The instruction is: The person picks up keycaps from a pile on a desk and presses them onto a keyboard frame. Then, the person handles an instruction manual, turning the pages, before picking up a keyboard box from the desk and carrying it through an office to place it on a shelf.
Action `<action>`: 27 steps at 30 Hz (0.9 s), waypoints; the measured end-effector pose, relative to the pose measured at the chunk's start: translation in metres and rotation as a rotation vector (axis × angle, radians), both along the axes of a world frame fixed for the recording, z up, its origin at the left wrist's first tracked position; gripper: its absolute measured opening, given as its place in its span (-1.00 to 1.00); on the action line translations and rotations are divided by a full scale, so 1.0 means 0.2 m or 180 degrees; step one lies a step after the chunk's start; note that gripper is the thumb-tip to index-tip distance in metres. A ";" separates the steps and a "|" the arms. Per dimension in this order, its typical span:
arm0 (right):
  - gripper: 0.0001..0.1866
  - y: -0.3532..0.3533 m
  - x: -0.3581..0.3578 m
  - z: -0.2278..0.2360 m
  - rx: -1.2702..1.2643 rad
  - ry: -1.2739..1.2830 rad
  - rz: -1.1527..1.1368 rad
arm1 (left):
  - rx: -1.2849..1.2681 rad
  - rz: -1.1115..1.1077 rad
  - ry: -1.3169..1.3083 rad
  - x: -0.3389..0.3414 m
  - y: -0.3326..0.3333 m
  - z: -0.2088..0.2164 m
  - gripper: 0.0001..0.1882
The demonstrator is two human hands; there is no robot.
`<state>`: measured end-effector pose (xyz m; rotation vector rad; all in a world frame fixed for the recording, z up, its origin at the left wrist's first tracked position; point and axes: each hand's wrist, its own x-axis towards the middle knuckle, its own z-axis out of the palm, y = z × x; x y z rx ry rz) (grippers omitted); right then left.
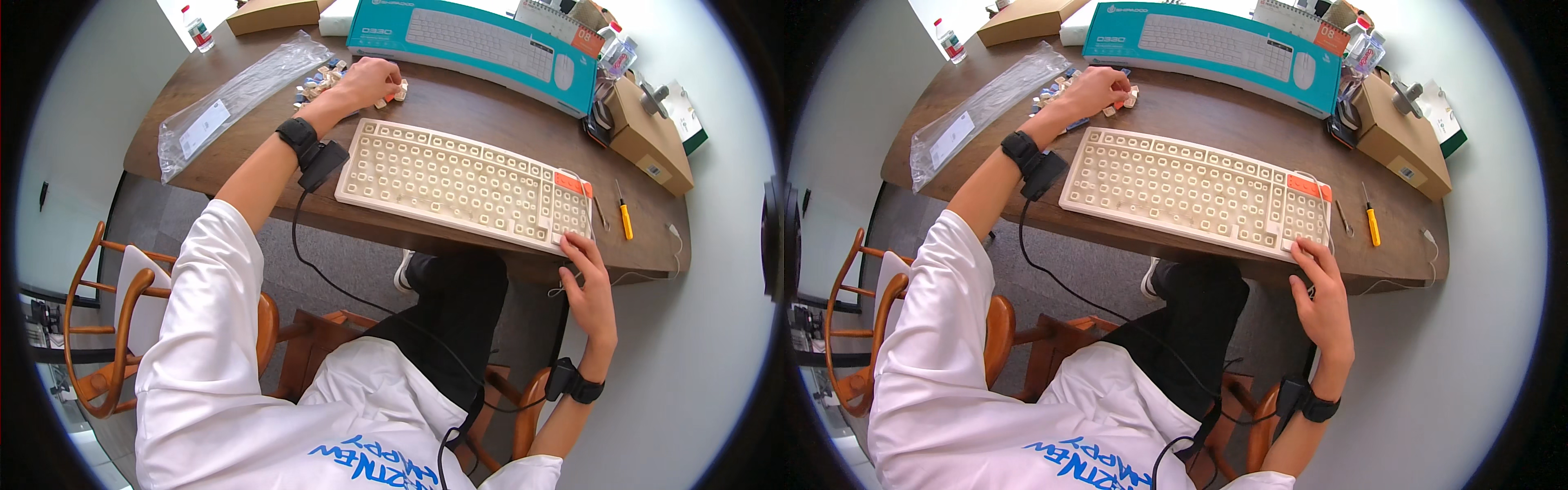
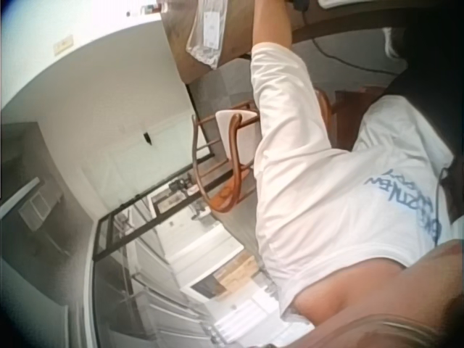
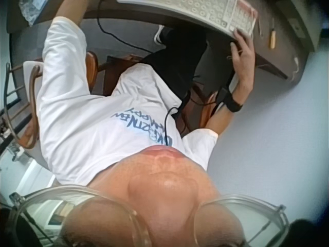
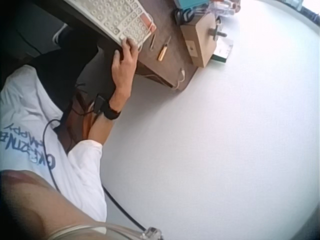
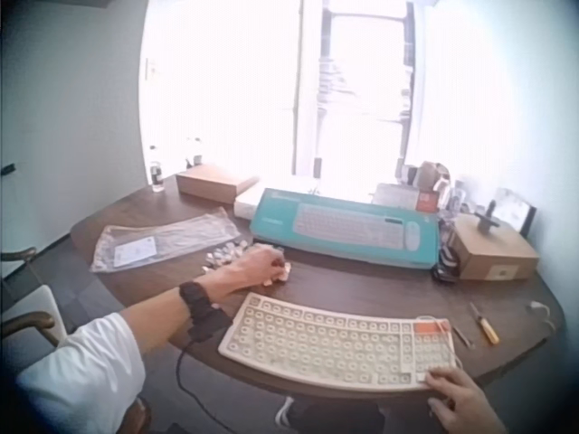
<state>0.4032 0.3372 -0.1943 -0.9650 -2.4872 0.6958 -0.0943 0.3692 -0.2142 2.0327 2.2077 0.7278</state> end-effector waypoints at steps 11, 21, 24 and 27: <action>-0.51 0.01 0.01 0.00 -0.0075 0.0004 0.0032 | 0.0147 -0.0280 -0.3481 0.20 -0.30 0.15 -0.71; -0.50 0.01 0.03 -0.01 -0.0042 0.0069 0.0116 | -0.0015 -0.0556 -0.3239 0.55 -0.61 0.24 -0.72; -0.51 0.01 0.02 -0.01 -0.0082 0.0099 0.0167 | -0.0112 -0.0457 -0.3146 0.60 -0.69 0.22 -0.74; -0.50 0.01 0.03 -0.01 -0.0065 0.0092 0.0176 | -0.0143 -0.0402 -0.3248 0.62 -0.75 0.18 -0.78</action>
